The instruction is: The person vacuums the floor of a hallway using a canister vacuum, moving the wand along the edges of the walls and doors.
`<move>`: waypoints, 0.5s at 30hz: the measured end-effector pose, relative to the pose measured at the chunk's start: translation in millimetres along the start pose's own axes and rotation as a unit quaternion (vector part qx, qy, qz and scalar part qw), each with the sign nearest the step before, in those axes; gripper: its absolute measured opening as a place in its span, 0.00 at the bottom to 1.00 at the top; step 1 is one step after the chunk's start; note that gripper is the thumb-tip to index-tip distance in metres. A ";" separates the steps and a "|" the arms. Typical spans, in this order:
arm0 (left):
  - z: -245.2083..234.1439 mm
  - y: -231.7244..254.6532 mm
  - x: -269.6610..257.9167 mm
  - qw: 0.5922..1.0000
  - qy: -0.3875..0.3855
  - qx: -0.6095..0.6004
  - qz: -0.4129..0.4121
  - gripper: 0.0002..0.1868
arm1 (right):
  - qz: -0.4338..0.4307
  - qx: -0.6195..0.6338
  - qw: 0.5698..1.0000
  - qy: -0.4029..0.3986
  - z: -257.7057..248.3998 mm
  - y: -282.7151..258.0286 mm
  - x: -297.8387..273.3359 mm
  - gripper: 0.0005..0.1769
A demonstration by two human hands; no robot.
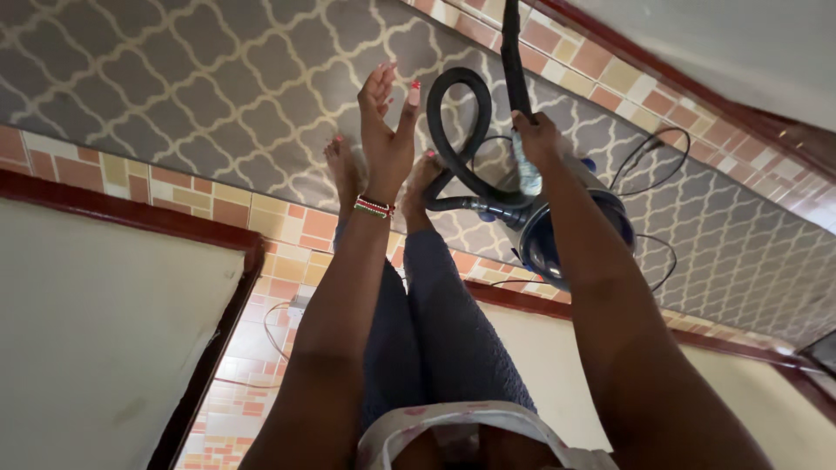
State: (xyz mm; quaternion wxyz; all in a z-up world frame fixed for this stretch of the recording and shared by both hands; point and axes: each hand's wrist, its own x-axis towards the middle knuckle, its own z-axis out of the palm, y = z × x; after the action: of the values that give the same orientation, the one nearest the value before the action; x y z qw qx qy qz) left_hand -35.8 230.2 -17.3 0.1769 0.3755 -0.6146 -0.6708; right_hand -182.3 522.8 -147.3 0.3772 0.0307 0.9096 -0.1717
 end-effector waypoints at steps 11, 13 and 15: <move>-86.5 19.5 23.4 0.999 0.032 0.002 -0.030 0.31 | 0.114 0.320 0.940 -0.031 96.7 -116.1 -7.1 0.31; -103.0 22.3 31.1 0.999 0.029 0.004 -0.028 0.31 | 0.143 0.332 0.932 -0.027 109.6 -155.2 -11.0 0.31; -119.5 23.9 40.0 0.999 0.042 0.009 -0.018 0.31 | 0.170 0.345 0.923 -0.024 126.5 -175.3 -1.2 0.32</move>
State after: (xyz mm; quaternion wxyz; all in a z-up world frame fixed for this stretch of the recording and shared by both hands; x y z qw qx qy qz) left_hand 18.9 115.3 -1.4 0.1874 0.4159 -0.6057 -0.6520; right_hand -128.4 315.8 -178.8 0.3882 0.3092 0.7657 -0.4092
